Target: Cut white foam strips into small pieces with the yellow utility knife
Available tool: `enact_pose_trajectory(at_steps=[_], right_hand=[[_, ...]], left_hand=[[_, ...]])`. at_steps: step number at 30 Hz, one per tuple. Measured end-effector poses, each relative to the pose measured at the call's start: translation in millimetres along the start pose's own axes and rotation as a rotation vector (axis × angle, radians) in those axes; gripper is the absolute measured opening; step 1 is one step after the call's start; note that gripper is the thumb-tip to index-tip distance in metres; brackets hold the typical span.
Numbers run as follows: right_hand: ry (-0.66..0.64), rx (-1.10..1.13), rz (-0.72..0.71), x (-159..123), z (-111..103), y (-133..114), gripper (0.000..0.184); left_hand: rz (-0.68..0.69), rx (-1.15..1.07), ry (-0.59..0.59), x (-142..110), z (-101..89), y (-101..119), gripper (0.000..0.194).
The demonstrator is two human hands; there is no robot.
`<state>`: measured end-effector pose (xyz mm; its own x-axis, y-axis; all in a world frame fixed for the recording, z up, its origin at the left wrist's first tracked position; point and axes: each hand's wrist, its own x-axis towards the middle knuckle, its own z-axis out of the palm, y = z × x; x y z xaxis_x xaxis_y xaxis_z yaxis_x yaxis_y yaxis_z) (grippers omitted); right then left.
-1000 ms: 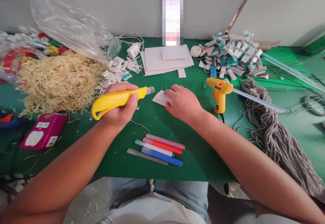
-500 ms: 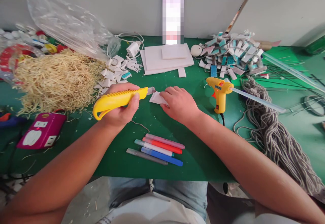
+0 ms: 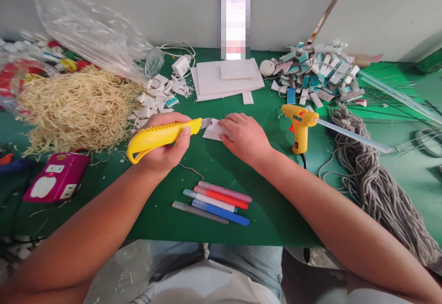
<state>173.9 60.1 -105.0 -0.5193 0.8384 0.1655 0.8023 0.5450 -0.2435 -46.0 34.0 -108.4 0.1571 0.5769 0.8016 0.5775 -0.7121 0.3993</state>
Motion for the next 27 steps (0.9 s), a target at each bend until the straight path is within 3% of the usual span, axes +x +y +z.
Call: enact_pose_trajectory(at_steps=[5,8,12,17,27], right_hand=[[0.13,-0.113,0.193,1,-7,16,0.042],[0.128,-0.074,0.093,-4,-5,12,0.041],[-0.054,-0.095,0.079,-14,1,-6,0.033],[-0.023,-0.101,0.076,-18,8,-15,0.028],[0.011,-0.004,0.051,-19,10,-5,0.032]], left_hand=[[-0.075,-0.031,0.043,-1,3.6,-4,0.011],[-0.127,-0.007,0.045,-1,6.8,-7,0.016],[-0.213,0.014,-0.007,-2,10.4,-9,0.024],[-0.225,0.03,-0.044,-4,12.9,-13,0.029],[-0.177,0.079,-0.086,-4,12.9,-14,0.023]])
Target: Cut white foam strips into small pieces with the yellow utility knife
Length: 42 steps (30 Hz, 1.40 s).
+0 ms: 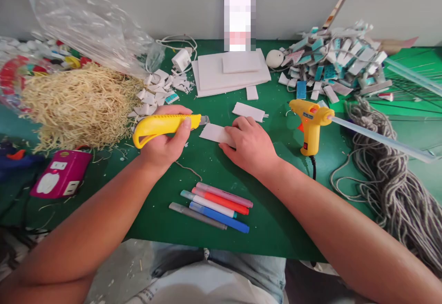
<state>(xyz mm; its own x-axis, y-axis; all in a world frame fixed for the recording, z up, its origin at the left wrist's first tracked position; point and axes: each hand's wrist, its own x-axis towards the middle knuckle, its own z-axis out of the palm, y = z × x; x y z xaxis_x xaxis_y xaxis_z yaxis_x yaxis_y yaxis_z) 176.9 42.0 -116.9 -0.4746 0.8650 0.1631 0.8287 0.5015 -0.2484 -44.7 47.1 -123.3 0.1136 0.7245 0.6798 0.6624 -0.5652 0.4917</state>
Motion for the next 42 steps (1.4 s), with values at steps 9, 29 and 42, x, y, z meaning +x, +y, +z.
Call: enact_pose_trajectory(at_steps=[9,29,42], right_hand=[[0.024,-0.001,-0.034,-4.2,4.3,-0.7,0.028],[0.01,-0.019,-0.05,-2.4,3.9,0.4,0.029],[0.007,-0.08,-0.09,2.0,7.0,-1.6,0.038]], left_hand=[[-0.028,-0.006,-0.048,1.7,1.1,-3.4,0.029],[0.043,0.002,-0.076,2.9,0.9,-2.9,0.019],[0.207,0.094,-0.098,6.4,-0.7,-0.9,0.013]])
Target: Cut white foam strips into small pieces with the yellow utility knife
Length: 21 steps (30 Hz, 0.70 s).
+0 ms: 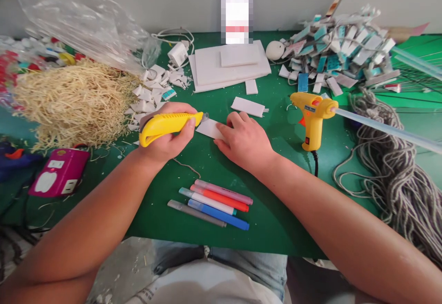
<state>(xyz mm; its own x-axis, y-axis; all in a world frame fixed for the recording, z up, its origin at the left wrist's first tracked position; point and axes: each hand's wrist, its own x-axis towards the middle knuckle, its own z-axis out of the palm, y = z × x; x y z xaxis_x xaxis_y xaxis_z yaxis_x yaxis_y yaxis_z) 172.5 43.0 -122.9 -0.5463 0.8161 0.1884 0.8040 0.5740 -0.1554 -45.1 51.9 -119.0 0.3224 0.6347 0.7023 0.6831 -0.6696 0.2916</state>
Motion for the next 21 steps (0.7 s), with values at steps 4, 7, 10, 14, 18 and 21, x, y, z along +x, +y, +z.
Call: enact_pose_trajectory(at_steps=[4,7,10,14,18,21], right_hand=[[-0.013,0.004,-0.009,0.5,0.2,0.4,0.038],[-0.009,0.015,-0.019,0.5,0.7,0.8,0.037],[-0.002,0.017,-0.023,0.3,1.4,1.4,0.037],[0.006,0.02,-0.033,0.4,2.5,1.7,0.037],[0.008,0.036,-0.031,1.1,3.4,1.1,0.036],[0.014,0.048,-0.025,1.6,3.1,0.1,0.033]], left_hand=[[0.0,0.022,0.006,0.1,2.7,-0.3,0.014],[0.006,-0.001,0.004,1.2,3.4,-0.2,0.013],[-0.002,-0.016,-0.017,2.7,3.7,-0.1,0.013],[-0.027,-0.035,-0.049,5.1,5.3,0.4,0.014],[-0.062,-0.07,-0.053,8.0,8.1,1.9,0.011],[-0.087,-0.085,-0.039,8.3,9.5,3.4,0.006]])
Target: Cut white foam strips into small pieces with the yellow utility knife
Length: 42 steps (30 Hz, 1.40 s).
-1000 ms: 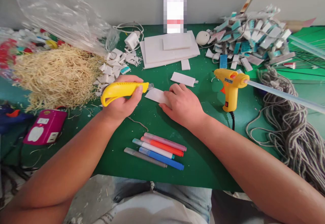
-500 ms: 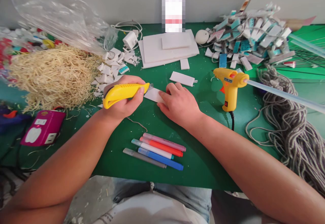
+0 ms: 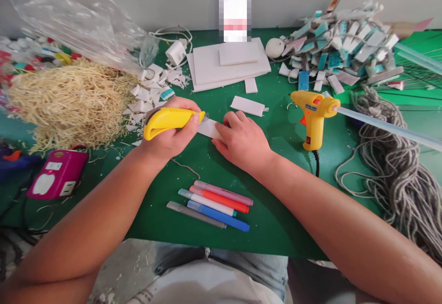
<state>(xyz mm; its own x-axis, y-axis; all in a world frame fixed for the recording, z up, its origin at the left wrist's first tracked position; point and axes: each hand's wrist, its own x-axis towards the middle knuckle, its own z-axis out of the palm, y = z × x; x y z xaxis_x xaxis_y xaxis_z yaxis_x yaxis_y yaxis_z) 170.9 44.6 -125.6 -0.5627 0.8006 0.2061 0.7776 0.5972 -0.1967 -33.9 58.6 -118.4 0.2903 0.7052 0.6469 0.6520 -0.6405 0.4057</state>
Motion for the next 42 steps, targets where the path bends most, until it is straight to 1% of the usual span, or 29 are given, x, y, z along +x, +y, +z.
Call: enact_pose_trajectory(at_steps=[2,8,13,17,20,25,29,33,39,42], right_hand=[[-0.004,0.0,0.007,0,0,-1,0.032],[-0.025,-0.043,0.034,1,0,-6,0.034],[-0.026,-0.052,0.015,3,0,-7,0.037],[-0.052,-0.043,0.05,5,-2,-9,0.032],[-0.055,-0.038,0.056,6,-1,-11,0.034],[-0.056,-0.04,0.066,7,2,-13,0.035],[-0.052,-0.04,0.083,8,1,-16,0.036],[-0.069,-0.05,0.087,8,1,-17,0.037],[-0.041,-0.053,0.074,7,3,-15,0.038],[-0.054,-0.054,0.083,7,3,-15,0.038]], left_hand=[[-0.028,-0.025,0.017,-1,0.4,1,0.003],[-0.163,-0.139,0.028,-3,0.4,2,0.007],[-0.264,-0.075,-0.011,-5,4.1,2,0.013],[-0.209,-0.034,0.001,-8,5.7,-2,0.017],[-0.161,-0.036,0.001,-8,3.8,-4,0.019],[-0.141,-0.009,-0.04,-7,1.0,-5,0.018],[-0.082,0.036,-0.027,-6,2.1,-6,0.017],[-0.074,0.055,-0.033,-4,2.2,-5,0.017],[-0.016,0.033,-0.035,-2,-0.9,-5,0.008],[0.01,0.031,-0.045,-1,-2.9,-6,0.006]])
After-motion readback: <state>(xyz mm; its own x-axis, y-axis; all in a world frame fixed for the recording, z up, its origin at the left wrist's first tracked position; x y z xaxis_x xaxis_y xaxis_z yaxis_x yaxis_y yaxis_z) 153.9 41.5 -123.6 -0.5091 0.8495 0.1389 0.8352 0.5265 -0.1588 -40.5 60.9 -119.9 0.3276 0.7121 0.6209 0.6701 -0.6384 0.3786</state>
